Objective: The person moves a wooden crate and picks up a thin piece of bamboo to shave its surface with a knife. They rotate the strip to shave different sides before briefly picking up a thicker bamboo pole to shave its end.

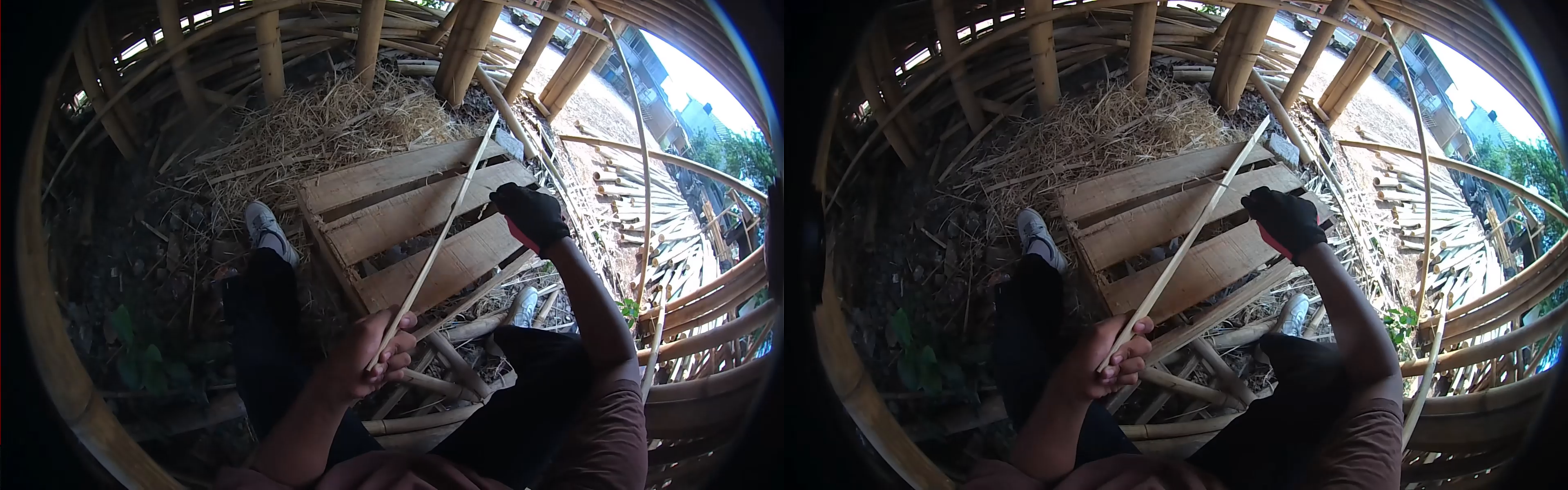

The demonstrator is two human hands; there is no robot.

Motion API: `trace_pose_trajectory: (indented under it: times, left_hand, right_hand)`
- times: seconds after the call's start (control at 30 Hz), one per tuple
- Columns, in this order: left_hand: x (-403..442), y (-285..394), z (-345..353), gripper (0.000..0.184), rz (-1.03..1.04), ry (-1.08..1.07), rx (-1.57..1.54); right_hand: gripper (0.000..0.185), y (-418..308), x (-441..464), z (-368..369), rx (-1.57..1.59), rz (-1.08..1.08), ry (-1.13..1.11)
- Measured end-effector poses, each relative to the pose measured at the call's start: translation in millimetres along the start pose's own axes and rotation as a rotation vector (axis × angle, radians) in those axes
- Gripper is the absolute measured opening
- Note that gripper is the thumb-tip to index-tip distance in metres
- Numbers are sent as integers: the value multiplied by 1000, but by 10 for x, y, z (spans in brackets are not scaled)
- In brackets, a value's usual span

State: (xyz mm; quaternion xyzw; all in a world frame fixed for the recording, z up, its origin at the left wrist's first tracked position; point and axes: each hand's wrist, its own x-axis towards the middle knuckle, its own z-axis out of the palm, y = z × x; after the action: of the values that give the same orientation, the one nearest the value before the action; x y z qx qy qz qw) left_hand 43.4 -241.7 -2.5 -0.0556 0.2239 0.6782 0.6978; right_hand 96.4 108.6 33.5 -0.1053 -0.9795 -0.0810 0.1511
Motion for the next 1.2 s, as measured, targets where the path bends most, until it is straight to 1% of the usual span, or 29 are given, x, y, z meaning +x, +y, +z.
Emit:
trace_pose_trajectory:
  times: [0.07,0.1,0.13,0.17,0.2,0.23,0.27,0.3,0.33,0.4,0.43,0.5,0.57,0.63,0.7,0.73,0.8,0.87,0.9,0.93,0.97,1.0,1.07,1.1,1.13,1.17,1.2]
  left_hand:
    - [-3,-32,74,16,35,74,59]
    - [-3,-38,113,16,37,76,64]
    - [-4,-44,150,17,54,133,117]
    - [-6,-43,167,18,71,190,169]
    - [13,-42,136,18,73,192,169]
    - [51,-48,74,20,79,142,139]
    - [71,-54,31,21,82,94,109]
    - [72,-62,19,21,79,99,106]
    - [72,-71,13,23,107,99,135]
    - [86,-87,-23,25,132,96,168]
    - [109,-128,-72,26,138,106,153]
    - [162,-184,-155,26,147,112,137]
    - [188,-212,-221,26,120,157,192]
    - [200,-234,-208,26,121,174,184]
    - [180,-232,-146,26,121,197,175]
    - [141,-196,-60,25,120,202,185]
    - [131,-180,-9,24,121,206,195]
    - [141,-201,-9,23,114,209,202]
    - [128,-197,-4,23,116,209,204]
    - [99,-185,7,23,103,174,162]
    - [80,-179,23,22,90,137,115]
    - [69,-167,48,22,93,137,112]
    - [41,-150,82,23,26,116,3]
    - [47,-163,51,23,18,120,-3]
    - [67,-153,0,22,11,50,-82]
    - [77,-141,-36,22,6,-21,-160]
    - [77,-135,-53,22,5,-21,-158]
  right_hand:
    - [28,-285,39,-136,72,22,-225]
    - [26,-376,26,-163,94,-78,-236]
    - [24,-453,-17,-168,115,-179,-248]
    - [24,-515,-78,-153,217,-444,-82]
    - [26,-732,-110,-338,291,-282,-303]
    - [28,-887,-192,-399,443,-314,-301]
    - [28,-1058,-280,-476,451,-387,-253]
    - [28,-1192,-377,-441,458,-413,-235]
    - [28,-1340,-435,-549,492,-347,-338]
    - [29,-1490,-547,-608,501,-381,-325]
    - [29,-1512,-558,-626,496,-382,-330]
    - [30,-1521,-559,-653,313,-381,-449]
    - [31,-1474,-606,-581,296,-413,-412]
    - [31,-1444,-617,-526,278,-445,-375]
    - [26,-1442,-588,-497,220,-307,-416]
    - [21,-1371,-542,-487,131,-284,-373]
    - [21,-1138,-437,-363,23,-407,-235]
    - [25,-1086,-447,-364,-34,-427,-268]
    - [24,-1138,-460,-450,37,-386,-332]
    - [24,-1195,-484,-487,107,-343,-394]
    - [20,-1280,-556,-461,230,-324,-276]
    - [23,-1333,-611,-450,362,-451,-93]
    - [17,-1270,-579,-432,269,-439,-205]
    - [15,-1198,-547,-338,237,-412,-189]
    - [15,-1101,-482,-221,203,-385,-167]
    - [19,-987,-421,-185,63,-483,-133]
    - [19,-989,-429,-168,61,-482,-131]
